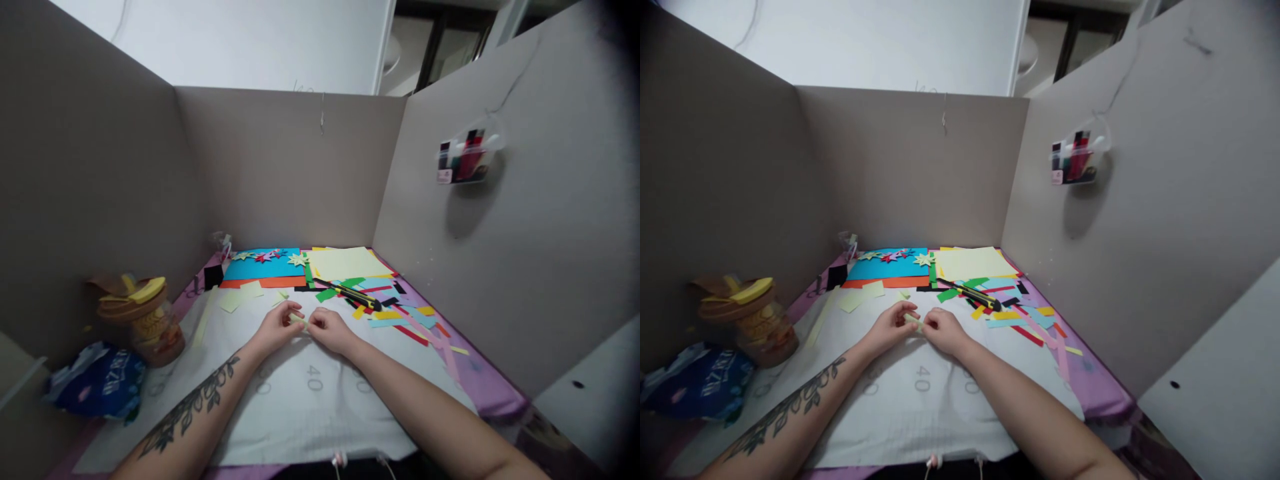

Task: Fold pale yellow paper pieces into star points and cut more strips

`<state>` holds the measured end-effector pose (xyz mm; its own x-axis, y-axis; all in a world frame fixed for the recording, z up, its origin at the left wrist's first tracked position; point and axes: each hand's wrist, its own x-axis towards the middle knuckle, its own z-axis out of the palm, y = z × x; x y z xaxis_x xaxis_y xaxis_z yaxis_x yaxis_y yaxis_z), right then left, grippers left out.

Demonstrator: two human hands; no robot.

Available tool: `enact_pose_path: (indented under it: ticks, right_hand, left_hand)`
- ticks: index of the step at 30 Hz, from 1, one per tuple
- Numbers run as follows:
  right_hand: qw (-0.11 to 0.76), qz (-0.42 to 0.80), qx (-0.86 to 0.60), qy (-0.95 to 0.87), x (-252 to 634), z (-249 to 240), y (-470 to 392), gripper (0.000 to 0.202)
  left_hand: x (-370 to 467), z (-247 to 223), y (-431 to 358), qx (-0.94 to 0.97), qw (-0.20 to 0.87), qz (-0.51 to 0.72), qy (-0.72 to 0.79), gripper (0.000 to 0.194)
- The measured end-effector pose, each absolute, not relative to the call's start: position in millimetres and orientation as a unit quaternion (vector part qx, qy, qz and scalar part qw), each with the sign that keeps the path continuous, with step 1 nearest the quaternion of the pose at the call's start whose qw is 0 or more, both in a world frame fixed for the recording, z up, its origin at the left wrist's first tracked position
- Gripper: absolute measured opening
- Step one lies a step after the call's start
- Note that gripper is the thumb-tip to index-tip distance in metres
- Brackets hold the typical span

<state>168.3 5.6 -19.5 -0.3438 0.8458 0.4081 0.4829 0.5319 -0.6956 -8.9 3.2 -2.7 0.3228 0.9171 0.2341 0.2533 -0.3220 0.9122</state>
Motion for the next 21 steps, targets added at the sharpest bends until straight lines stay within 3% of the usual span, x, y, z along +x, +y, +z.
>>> enact_pose_path:
  ticks: [6, 10, 15, 21]
  right_hand:
    - [0.392, 0.215, -0.377, -0.811, 165.7, -14.4, 0.3, 0.015]
    - [0.409, 0.239, -0.382, -0.793, 170.9, -11.1, 2.9, 0.016]
    - [0.438, 0.252, -0.424, -0.752, 175.3, -11.8, 9.0, 0.015]
    - [0.445, 0.259, -0.411, -0.753, 172.3, -11.0, 6.6, 0.014]
  left_hand:
    - [-5.8, 0.5, 1.4, 0.676, 0.441, 0.416, 0.419, 0.028]
    - [-16.3, 4.1, 11.4, 0.591, 0.488, 0.478, 0.428, 0.031]
    - [-24.7, 5.7, 16.8, 0.54, 0.471, 0.546, 0.434, 0.035]
    - [-3.0, -2.0, 3.2, 0.651, 0.44, 0.449, 0.425, 0.043]
